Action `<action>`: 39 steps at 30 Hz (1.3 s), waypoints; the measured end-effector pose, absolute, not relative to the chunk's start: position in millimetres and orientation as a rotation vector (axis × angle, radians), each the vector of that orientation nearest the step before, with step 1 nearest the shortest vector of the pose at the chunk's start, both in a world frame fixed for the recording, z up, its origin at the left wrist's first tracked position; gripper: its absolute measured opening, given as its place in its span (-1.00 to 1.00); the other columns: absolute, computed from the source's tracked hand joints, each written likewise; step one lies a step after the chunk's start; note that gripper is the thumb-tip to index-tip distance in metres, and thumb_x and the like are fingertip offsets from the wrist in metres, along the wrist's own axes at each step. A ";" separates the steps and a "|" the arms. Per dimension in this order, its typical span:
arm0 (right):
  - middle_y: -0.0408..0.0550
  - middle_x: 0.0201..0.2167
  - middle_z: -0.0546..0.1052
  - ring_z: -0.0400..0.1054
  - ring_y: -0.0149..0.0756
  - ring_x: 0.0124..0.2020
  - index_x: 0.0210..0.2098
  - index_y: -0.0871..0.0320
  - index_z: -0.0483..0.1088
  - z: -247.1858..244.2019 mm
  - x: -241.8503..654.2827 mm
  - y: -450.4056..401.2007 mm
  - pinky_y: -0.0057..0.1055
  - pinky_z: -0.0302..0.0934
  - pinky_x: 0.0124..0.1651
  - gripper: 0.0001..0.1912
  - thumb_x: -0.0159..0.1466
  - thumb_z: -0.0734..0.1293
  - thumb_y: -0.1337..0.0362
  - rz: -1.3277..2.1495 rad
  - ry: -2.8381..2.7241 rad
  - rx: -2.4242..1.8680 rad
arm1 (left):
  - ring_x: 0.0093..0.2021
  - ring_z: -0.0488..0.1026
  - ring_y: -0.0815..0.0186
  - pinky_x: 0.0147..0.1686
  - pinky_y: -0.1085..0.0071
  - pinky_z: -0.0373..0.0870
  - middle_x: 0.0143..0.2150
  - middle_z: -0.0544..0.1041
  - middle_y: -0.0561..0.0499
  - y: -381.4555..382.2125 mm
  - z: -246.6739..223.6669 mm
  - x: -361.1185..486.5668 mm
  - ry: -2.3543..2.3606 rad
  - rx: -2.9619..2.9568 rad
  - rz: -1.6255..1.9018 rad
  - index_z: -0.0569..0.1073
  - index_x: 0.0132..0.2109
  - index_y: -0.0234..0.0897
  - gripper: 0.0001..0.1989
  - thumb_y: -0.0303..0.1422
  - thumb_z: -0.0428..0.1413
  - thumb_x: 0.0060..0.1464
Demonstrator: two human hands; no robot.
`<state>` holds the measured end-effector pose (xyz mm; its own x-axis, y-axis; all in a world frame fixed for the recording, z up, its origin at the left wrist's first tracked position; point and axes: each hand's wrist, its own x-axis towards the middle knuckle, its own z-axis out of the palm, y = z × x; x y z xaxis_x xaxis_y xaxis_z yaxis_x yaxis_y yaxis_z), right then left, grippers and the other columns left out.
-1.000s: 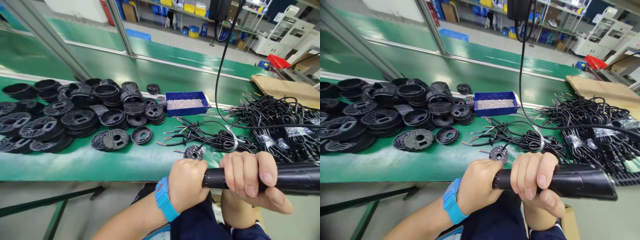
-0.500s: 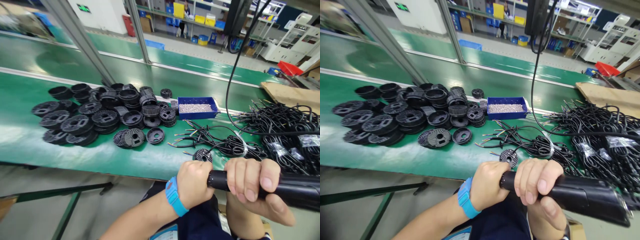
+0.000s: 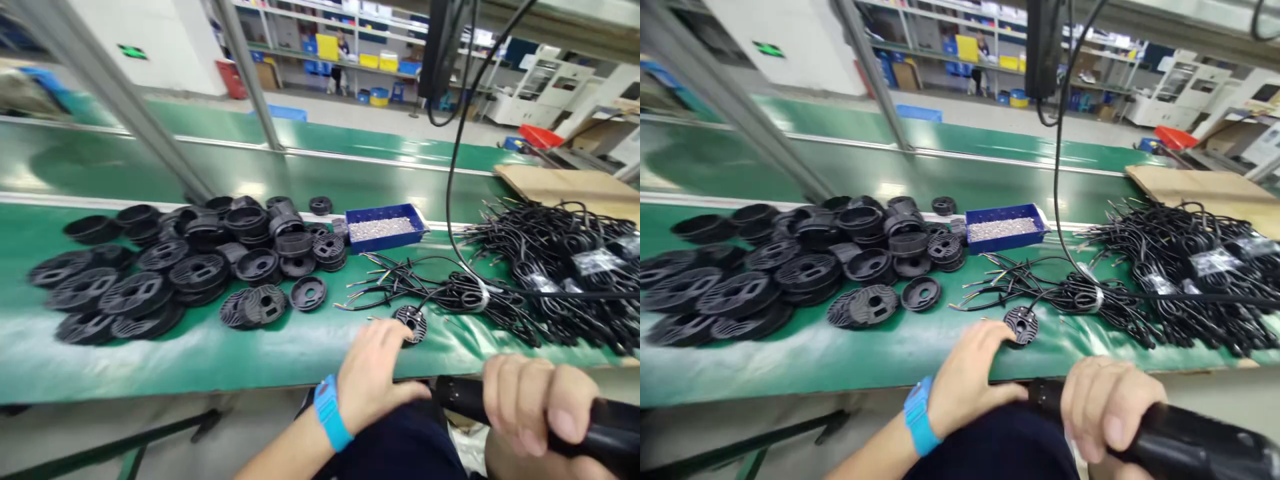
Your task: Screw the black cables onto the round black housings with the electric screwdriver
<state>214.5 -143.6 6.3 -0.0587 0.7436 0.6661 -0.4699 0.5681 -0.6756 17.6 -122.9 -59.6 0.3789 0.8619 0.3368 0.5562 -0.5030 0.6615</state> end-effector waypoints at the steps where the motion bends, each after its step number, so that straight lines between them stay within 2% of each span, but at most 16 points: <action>1: -0.32 -0.58 0.44 0.26 -0.56 -0.68 -0.21 0.10 0.40 7.8 221.2 -149.3 -0.54 0.25 -0.58 -0.77 0.34 0.50 0.15 0.965 -1.231 -0.287 | 0.02 0.58 -0.06 0.01 0.05 0.54 0.04 0.62 -0.19 -116.8 -66.6 15.4 1.308 2.207 0.964 0.47 0.09 -0.27 -0.22 0.09 0.49 -0.14; 3: -0.32 -0.56 0.44 0.27 -0.57 -0.66 -0.25 0.10 0.36 9.4 233.1 -158.2 -0.53 0.29 -0.55 -0.71 0.31 0.53 0.13 0.919 -1.098 -0.340 | 0.06 0.56 -0.12 0.04 -0.03 0.53 0.09 0.60 -0.26 -103.0 -80.8 14.5 1.412 2.223 0.963 0.43 0.16 -0.31 -0.16 0.09 0.48 -0.11; 6: -0.31 -0.53 0.46 0.33 -0.54 -0.62 -0.23 0.08 0.35 6.4 247.2 -163.8 -0.49 0.31 -0.53 -0.68 0.28 0.55 0.11 0.967 -1.048 -0.391 | 0.08 0.56 -0.13 0.08 -0.08 0.52 0.11 0.61 -0.24 -87.8 -95.2 18.8 1.403 2.215 0.873 0.41 0.23 -0.28 -0.16 -0.05 0.52 -0.11; 9: -0.32 -0.51 0.47 0.35 -0.53 -0.61 -0.19 0.07 0.35 -0.4 260.3 -162.6 -0.49 0.31 -0.54 -0.67 0.28 0.53 0.09 1.010 -1.149 -0.340 | 0.12 0.55 -0.04 0.16 -0.02 0.50 0.13 0.58 -0.16 -85.3 -92.4 21.0 1.352 2.023 0.888 0.42 0.24 -0.21 -0.28 -0.24 0.46 -0.04; 12: -0.31 -0.50 0.47 0.38 -0.52 -0.58 -0.18 0.06 0.33 -6.2 273.1 -161.2 -0.48 0.34 -0.51 -0.69 0.26 0.50 0.10 1.010 -1.111 -0.343 | 0.14 0.52 0.04 0.18 0.06 0.50 0.13 0.51 -0.13 -90.9 -76.3 18.5 1.271 1.798 0.971 0.42 0.27 -0.18 -0.31 -0.28 0.35 -0.03; 15: -0.30 -0.52 0.45 0.36 -0.51 -0.60 -0.19 0.05 0.32 -9.5 282.6 -162.8 -0.48 0.31 -0.54 -0.70 0.23 0.48 0.13 1.049 -1.090 -0.360 | 0.05 0.52 0.05 0.11 0.07 0.53 0.04 0.49 -0.11 -96.4 -59.0 17.6 1.177 1.670 0.988 0.47 0.25 -0.18 -0.32 -0.19 0.33 -0.04; 20: -0.28 -0.55 0.44 0.32 -0.44 -0.61 -0.21 -0.01 0.37 -7.1 282.9 -169.0 -0.42 0.24 -0.55 -0.73 0.22 0.51 0.13 1.086 -1.010 -0.579 | -0.09 0.53 0.10 -0.10 0.22 0.58 -0.05 0.48 -0.09 -99.6 -41.2 25.2 0.997 1.462 1.011 0.55 0.21 -0.16 -0.27 0.13 0.34 0.00; 23: -0.27 -0.62 0.38 0.25 -0.42 -0.66 -0.24 -0.02 0.40 -2.7 276.8 -167.5 -0.40 0.16 -0.60 -0.71 0.23 0.54 0.04 1.042 -0.957 -0.660 | -0.08 0.54 0.08 -0.09 0.25 0.59 -0.05 0.52 -0.12 -102.0 -37.2 28.4 0.944 1.345 0.950 0.57 0.21 -0.19 -0.21 0.23 0.32 -0.01; 29: -0.27 -0.63 0.36 0.20 -0.46 -0.67 -0.27 -0.01 0.41 -2.1 274.8 -160.7 -0.42 0.08 -0.61 -0.66 0.24 0.58 -0.01 1.057 -0.854 -0.692 | 0.13 0.53 -0.07 0.10 0.16 0.56 0.22 0.51 -0.20 -113.9 -45.6 25.3 0.866 1.004 0.859 0.51 0.30 -0.19 -0.14 0.24 0.30 0.00; 31: -0.26 -0.63 0.37 0.22 -0.43 -0.67 -0.28 -0.02 0.41 -3.3 277.2 -161.4 -0.40 0.09 -0.61 -0.65 0.23 0.58 -0.04 1.067 -0.837 -0.721 | 0.12 0.53 -0.10 0.12 0.11 0.57 0.22 0.52 -0.22 -117.2 -45.8 25.4 0.872 0.887 0.832 0.49 0.32 -0.22 -0.10 0.24 0.31 -0.02; 34: -0.25 -0.64 0.36 0.21 -0.41 -0.67 -0.29 -0.03 0.42 -4.1 280.9 -163.2 -0.38 0.08 -0.61 -0.65 0.21 0.59 -0.03 1.080 -0.807 -0.759 | 0.04 0.57 -0.10 0.02 0.10 0.61 0.21 0.54 -0.25 -119.7 -41.3 28.7 0.906 0.777 0.809 0.50 0.31 -0.25 -0.04 0.25 0.36 -0.11; 36: -0.25 -0.64 0.35 0.18 -0.40 -0.68 -0.31 -0.03 0.42 -3.6 282.9 -163.7 -0.37 0.06 -0.61 -0.65 0.20 0.60 -0.02 1.096 -0.787 -0.769 | 0.03 0.57 -0.10 -0.02 0.13 0.62 0.21 0.54 -0.24 -119.9 -37.3 31.9 0.921 0.754 0.820 0.53 0.27 -0.24 -0.05 0.24 0.38 -0.15; 39: -0.22 -0.63 0.36 0.18 -0.36 -0.67 -0.31 -0.03 0.43 -1.8 285.2 -162.9 -0.35 0.07 -0.59 -0.64 0.19 0.60 -0.03 1.134 -0.794 -0.783 | 0.06 0.57 -0.09 0.03 0.13 0.60 0.21 0.55 -0.20 -119.1 -33.4 35.4 0.935 0.748 0.867 0.59 0.21 -0.22 -0.11 0.23 0.39 -0.17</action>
